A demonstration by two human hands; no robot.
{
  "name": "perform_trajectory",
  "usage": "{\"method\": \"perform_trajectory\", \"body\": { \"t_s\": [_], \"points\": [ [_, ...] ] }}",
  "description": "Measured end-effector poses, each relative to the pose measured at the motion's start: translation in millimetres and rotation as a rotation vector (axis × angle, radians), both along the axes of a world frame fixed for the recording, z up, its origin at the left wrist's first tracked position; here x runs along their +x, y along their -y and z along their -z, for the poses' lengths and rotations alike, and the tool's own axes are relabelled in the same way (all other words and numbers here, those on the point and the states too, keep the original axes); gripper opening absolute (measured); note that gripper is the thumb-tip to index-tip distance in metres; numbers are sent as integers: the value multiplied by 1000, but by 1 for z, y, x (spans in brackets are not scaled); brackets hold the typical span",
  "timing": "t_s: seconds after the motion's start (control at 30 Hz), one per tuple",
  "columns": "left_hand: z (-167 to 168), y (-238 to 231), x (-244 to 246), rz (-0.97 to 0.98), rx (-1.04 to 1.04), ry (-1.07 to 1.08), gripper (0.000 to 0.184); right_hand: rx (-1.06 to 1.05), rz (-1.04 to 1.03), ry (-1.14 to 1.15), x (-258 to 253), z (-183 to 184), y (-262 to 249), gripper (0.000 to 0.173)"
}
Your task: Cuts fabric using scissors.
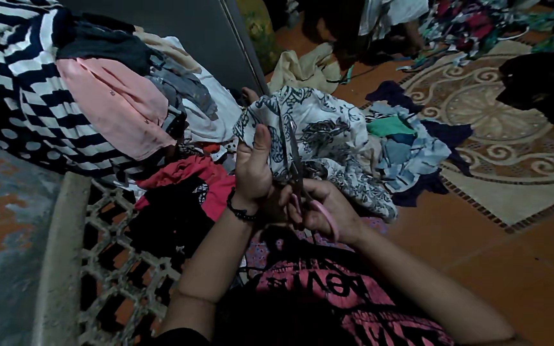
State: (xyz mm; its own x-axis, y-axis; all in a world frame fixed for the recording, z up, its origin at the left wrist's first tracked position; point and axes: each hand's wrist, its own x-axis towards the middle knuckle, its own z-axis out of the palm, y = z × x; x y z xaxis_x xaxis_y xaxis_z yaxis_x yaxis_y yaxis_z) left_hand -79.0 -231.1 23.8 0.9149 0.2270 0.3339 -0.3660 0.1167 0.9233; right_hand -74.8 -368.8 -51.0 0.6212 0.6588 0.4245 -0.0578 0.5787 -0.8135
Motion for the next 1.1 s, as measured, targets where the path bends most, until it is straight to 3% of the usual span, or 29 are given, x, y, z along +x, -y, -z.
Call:
{"method": "perform_trajectory", "body": {
  "t_s": [0.5, 0.73, 1.1],
  "points": [
    [15, -3, 1, 49, -114, 130, 26, 2, -26, -64, -12, 4, 1, 40],
    [17, 2, -6, 21, -51, 78, 25, 31, -16, 6, -2, 5, 3, 49],
    [26, 2, -4, 64, -113, 35, 27, 34, 22, -35, -4, 3, 4, 41]
  ]
}}
